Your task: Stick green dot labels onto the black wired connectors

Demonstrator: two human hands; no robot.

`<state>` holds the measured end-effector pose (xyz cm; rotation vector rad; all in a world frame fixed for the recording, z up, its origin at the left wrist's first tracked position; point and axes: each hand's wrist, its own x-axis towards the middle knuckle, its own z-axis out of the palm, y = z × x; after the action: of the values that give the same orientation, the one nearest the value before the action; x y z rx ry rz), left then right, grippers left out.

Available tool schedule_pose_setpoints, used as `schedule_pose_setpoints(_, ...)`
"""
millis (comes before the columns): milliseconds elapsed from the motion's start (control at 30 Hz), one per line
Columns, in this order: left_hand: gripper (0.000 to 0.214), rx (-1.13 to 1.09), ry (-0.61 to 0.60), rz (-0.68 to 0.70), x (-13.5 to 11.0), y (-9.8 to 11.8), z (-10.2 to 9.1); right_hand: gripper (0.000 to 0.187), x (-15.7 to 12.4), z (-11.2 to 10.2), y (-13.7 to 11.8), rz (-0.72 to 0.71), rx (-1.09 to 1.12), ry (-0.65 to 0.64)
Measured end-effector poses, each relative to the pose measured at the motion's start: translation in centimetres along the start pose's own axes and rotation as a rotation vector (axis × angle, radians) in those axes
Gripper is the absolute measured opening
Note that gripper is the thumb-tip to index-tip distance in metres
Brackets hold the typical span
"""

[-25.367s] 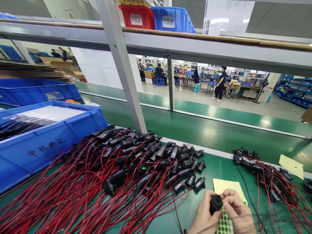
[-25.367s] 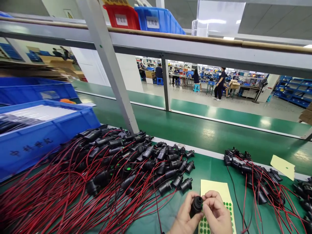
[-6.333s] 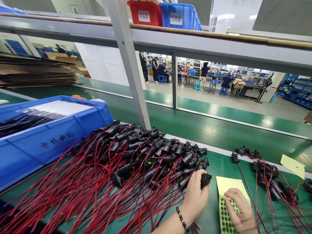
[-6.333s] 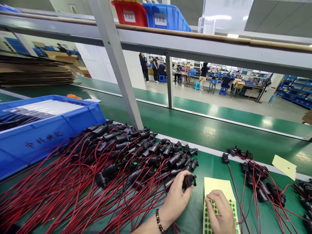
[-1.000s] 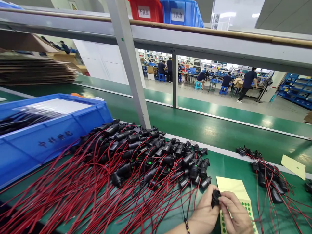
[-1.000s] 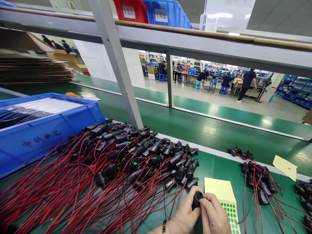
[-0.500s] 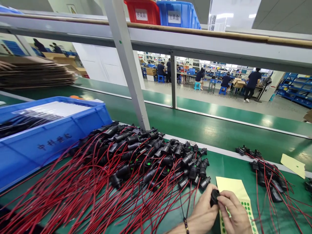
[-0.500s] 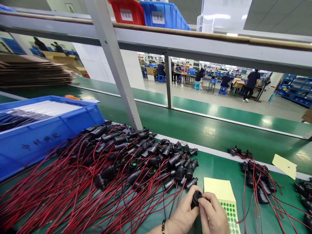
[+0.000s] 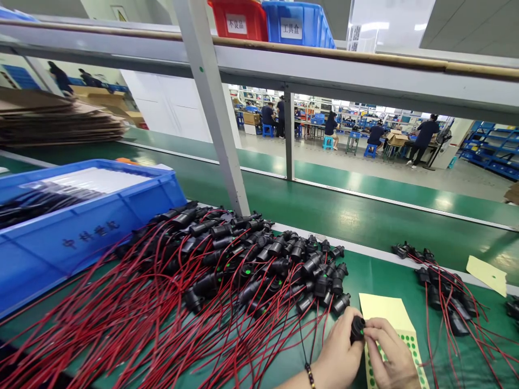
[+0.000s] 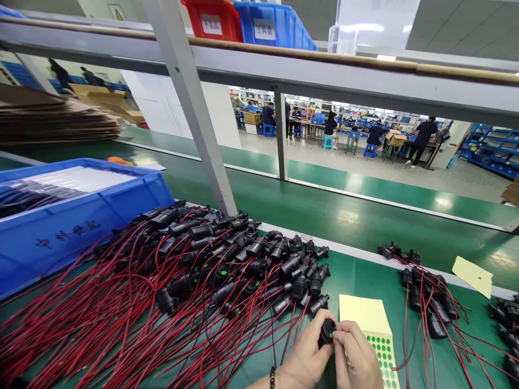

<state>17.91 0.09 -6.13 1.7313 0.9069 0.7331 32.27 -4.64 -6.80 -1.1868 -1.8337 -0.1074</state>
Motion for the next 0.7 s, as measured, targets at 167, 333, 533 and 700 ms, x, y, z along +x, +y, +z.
schedule_pose_setpoints(167,0.022,-0.110,-0.018,-0.005,0.16,0.27,-0.07,0.017,-0.14,-0.08,0.31,0.022,0.012,-0.019)
schedule_pose_setpoints(333,0.027,-0.166,-0.022,-0.006,0.18,0.39,-0.16,0.017,-0.30,-0.04,0.39,0.003,0.009,-0.013)
schedule_pose_setpoints(533,0.022,-0.180,-0.028,-0.063,0.13,0.25,0.00,0.018,-0.34,0.27,0.53,-0.022,0.004,-0.045)
schedule_pose_setpoints(700,0.027,-0.142,-0.012,-0.072,0.16,-0.32,0.47,0.018,-0.28,0.05,0.75,-0.038,0.026,-0.081)
